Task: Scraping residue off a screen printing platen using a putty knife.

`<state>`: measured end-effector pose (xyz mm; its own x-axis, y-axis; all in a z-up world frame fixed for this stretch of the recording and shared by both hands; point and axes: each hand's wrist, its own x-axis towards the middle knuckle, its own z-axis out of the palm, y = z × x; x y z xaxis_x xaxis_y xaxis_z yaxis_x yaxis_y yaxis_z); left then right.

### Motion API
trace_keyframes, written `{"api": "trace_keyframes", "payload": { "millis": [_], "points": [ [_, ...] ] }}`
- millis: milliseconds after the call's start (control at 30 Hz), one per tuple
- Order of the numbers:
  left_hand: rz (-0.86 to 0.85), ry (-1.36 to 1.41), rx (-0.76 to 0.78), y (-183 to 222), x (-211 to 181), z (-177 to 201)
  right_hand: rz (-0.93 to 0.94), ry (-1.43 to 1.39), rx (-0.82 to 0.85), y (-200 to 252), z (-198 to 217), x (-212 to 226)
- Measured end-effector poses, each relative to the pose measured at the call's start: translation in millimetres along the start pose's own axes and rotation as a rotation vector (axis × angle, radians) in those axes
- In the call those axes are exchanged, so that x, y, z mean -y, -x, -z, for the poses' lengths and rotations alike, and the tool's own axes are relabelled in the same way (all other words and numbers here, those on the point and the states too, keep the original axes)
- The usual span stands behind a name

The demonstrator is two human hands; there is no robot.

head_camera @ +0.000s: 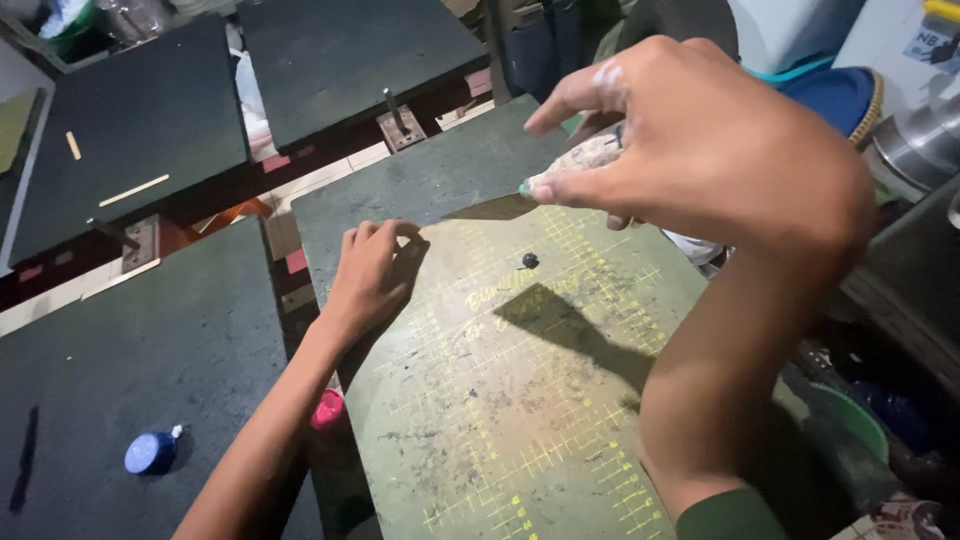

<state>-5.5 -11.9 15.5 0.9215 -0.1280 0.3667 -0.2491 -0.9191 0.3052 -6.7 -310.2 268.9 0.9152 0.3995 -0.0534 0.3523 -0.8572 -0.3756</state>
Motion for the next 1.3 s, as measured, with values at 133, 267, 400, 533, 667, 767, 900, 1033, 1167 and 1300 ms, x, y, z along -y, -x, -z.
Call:
{"api": "trace_keyframes", "payload": {
  "millis": [133, 267, 400, 533, 667, 767, 900, 1033, 1167, 1300],
  "points": [
    [0.095, -0.021, 0.097, -5.4, -7.4, 4.1, -0.029, -0.048, 0.023, 3.1, 1.3, 3.7],
    [0.028, 0.033, 0.081, -5.9, 13.3, -4.3, 0.049, -0.039, 0.050, -0.1, 0.8, 0.3],
    [0.126, 0.158, 0.195, -24.3, 11.2, 10.7, 0.264, -0.089, -0.020, -12.0, -16.0, -14.3],
    [0.216, -0.006, 0.274, -40.2, -8.6, 15.1, 0.252, -0.058, -0.011, -12.0, -15.1, -6.3],
    [0.150, -0.235, 0.301, -41.5, -22.3, -0.1, 0.401, -0.070, -0.059, -21.2, -23.1, -19.7],
    [0.175, -0.111, 0.261, -37.1, -37.3, -19.2, 0.449, -0.091, -0.136, -27.6, -26.7, -31.5],
    [0.034, 0.457, 0.077, -36.6, -81.7, -31.9, 0.392, -0.105, -0.140, -16.6, -13.2, -28.7],
    [-0.084, 0.476, -0.013, -44.3, -86.4, -56.8, 0.084, -0.087, -0.074, -4.9, 0.2, -22.9],
    [-0.118, 0.198, 0.003, -43.2, -81.1, -58.1, 0.029, -0.116, -0.048, -7.1, 1.1, -22.2],
    [-0.407, -0.114, -0.203, -39.5, -68.8, -69.9, 0.092, -0.106, -0.041, -13.8, -5.1, -28.1]
  ]
}}
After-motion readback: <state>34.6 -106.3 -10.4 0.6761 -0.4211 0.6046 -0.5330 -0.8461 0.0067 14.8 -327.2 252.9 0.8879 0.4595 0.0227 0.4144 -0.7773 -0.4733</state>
